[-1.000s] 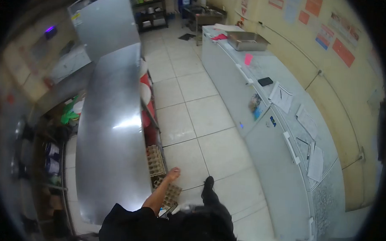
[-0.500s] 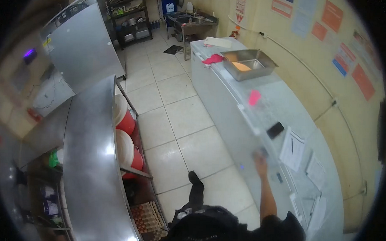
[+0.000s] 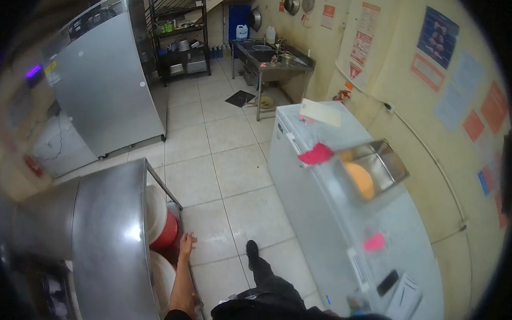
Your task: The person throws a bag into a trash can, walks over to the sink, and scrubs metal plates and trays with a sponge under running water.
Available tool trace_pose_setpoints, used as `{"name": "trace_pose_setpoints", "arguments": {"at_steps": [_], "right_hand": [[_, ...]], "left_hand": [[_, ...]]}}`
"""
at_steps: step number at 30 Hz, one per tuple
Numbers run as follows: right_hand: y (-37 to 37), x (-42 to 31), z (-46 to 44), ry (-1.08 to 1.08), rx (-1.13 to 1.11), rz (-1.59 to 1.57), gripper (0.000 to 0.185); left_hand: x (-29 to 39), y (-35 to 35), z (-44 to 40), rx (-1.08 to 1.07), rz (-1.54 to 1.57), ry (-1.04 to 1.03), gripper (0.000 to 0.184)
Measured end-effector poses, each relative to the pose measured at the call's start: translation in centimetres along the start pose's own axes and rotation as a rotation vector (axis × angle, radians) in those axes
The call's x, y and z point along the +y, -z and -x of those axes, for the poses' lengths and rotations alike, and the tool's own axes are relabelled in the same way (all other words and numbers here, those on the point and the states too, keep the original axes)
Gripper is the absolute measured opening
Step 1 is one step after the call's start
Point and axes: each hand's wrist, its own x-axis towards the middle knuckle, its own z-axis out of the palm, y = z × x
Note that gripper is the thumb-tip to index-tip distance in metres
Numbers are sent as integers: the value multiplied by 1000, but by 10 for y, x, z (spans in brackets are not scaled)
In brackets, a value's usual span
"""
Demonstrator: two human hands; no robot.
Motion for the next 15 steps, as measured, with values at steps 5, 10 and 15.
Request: {"name": "trace_pose_setpoints", "arguments": {"at_steps": [5,10,15], "right_hand": [[48,-2,-213,-181,93,221,23],[115,-41,-515,387,-6,113,31],[308,-185,-866,-524,-78,-29,33]], "left_hand": [[-15,-12,-230,-94,35,-106,39],[-81,-3,-261,-25,-813,-167,44],[-62,42,-290,16,-34,729,44]]}}
